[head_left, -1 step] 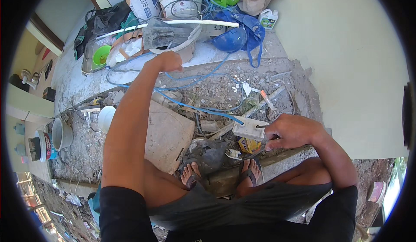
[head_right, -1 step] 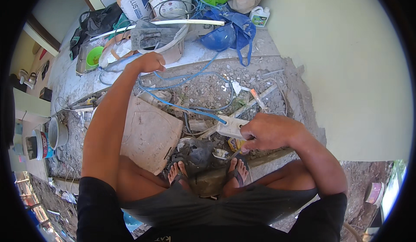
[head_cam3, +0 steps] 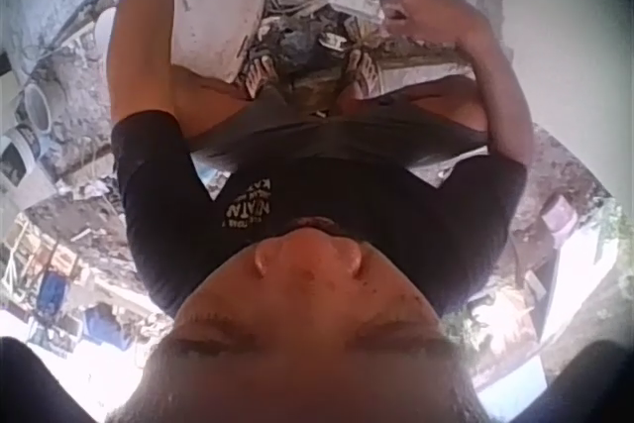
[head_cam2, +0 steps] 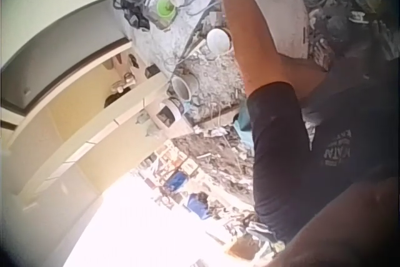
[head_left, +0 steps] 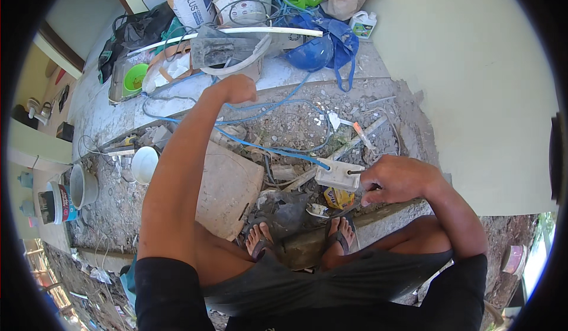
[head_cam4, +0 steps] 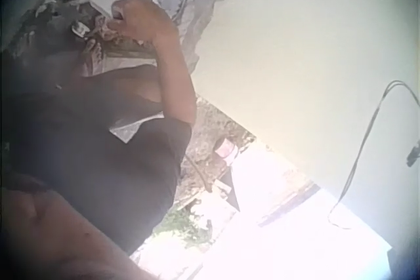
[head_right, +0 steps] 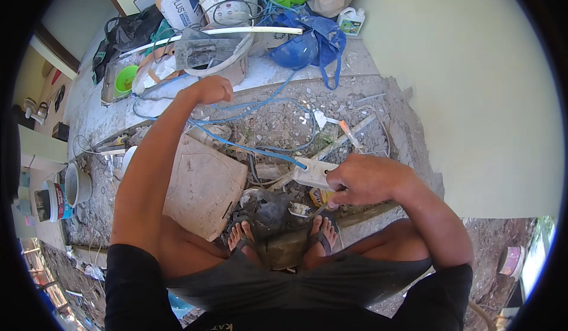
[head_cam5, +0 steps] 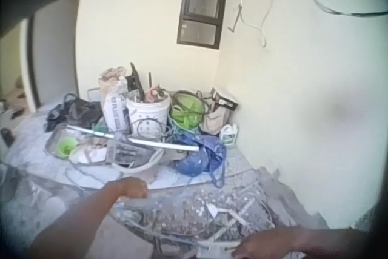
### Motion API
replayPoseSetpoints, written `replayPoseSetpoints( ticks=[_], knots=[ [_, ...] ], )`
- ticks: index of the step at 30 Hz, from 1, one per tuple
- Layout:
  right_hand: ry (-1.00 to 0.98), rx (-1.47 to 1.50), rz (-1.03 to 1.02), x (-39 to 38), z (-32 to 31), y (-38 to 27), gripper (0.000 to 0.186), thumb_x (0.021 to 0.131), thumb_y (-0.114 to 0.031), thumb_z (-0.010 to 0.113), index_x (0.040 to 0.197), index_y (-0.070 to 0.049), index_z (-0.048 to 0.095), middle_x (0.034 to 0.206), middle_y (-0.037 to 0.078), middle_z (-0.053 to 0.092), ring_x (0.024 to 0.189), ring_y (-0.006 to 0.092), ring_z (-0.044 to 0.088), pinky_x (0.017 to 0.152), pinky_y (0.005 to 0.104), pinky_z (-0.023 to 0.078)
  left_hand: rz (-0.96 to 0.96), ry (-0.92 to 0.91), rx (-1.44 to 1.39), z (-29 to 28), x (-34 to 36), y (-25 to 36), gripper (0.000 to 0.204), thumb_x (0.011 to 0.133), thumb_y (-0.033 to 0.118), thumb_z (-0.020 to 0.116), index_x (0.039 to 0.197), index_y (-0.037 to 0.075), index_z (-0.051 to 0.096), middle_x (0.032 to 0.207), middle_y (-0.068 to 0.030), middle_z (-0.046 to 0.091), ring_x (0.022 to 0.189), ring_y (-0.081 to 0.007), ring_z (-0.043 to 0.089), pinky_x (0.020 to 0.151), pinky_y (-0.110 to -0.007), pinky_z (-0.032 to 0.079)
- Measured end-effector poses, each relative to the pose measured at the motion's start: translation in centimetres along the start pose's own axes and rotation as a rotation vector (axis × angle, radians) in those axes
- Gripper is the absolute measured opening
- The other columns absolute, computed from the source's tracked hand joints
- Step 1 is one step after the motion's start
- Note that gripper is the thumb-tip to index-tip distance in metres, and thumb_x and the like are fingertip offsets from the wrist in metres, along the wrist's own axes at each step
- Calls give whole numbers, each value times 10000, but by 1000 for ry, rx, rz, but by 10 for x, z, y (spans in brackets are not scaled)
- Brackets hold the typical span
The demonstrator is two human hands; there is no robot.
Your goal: Replacing or repairing an outdoor electrical junction box and wiring.
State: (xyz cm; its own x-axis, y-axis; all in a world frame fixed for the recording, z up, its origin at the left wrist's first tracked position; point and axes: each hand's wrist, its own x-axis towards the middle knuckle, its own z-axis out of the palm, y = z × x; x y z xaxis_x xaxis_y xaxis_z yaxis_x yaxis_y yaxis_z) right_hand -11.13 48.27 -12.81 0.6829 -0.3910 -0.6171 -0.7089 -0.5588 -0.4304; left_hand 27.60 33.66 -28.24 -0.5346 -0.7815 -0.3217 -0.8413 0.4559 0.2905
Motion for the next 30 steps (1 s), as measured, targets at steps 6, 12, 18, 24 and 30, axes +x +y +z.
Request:
replayPoseSetpoints(
  ticks=[6, 12, 18, 24, 30],
  knots=[
    [157, -24, 9, -20, 12, 45, 234, 806, -239, 710, 841, -19, 639, 802, 160, 637, 798, 357, 626, 688, 440, 481, 177, -294, -478, 101, 42, 123, 400, 949, 404, 483, 1008, 37, 631, 1064, -165, 604, 964, -318, 568, 868, -429, 427],
    [451, 268, 49, -24, 85, 110, 298, 797, -286, 727, 810, -15, 602, 776, 151, 610, 779, 347, 611, 688, 428, 468, 46, -509, -664, 127, 60, 124, 321, 944, 312, 531, 863, 26, 653, 758, -41, 598, 675, -142, 544, 613, -319, 438],
    [681, 520, 162, -7, 188, 130, 272, 811, -255, 718, 871, -22, 591, 885, 145, 610, 853, 360, 598, 719, 427, 465, 14, -480, -663, 95, 74, 143, 265, 903, 255, 586, 793, 26, 660, 625, 0, 546, 555, -98, 492, 517, -284, 385],
    [1152, 584, 373, -32, 262, 126, 277, 819, -173, 712, 1043, -44, 612, 1079, 121, 603, 945, 322, 605, 837, 376, 498, 2, -323, -634, 107, 71, 122, 251, 874, 196, 588, 716, 10, 646, 619, -3, 550, 553, -93, 487, 510, -270, 368],
    [1521, 1041, 1021, -121, 378, 142, 198, 867, -120, 643, 1016, 10, 639, 828, 59, 663, 745, 118, 620, 686, 281, 507, -68, -369, -817, 119, 66, 117, 212, 882, 164, 560, 778, 3, 650, 638, -17, 569, 547, -88, 476, 532, -248, 379]
  ],
)
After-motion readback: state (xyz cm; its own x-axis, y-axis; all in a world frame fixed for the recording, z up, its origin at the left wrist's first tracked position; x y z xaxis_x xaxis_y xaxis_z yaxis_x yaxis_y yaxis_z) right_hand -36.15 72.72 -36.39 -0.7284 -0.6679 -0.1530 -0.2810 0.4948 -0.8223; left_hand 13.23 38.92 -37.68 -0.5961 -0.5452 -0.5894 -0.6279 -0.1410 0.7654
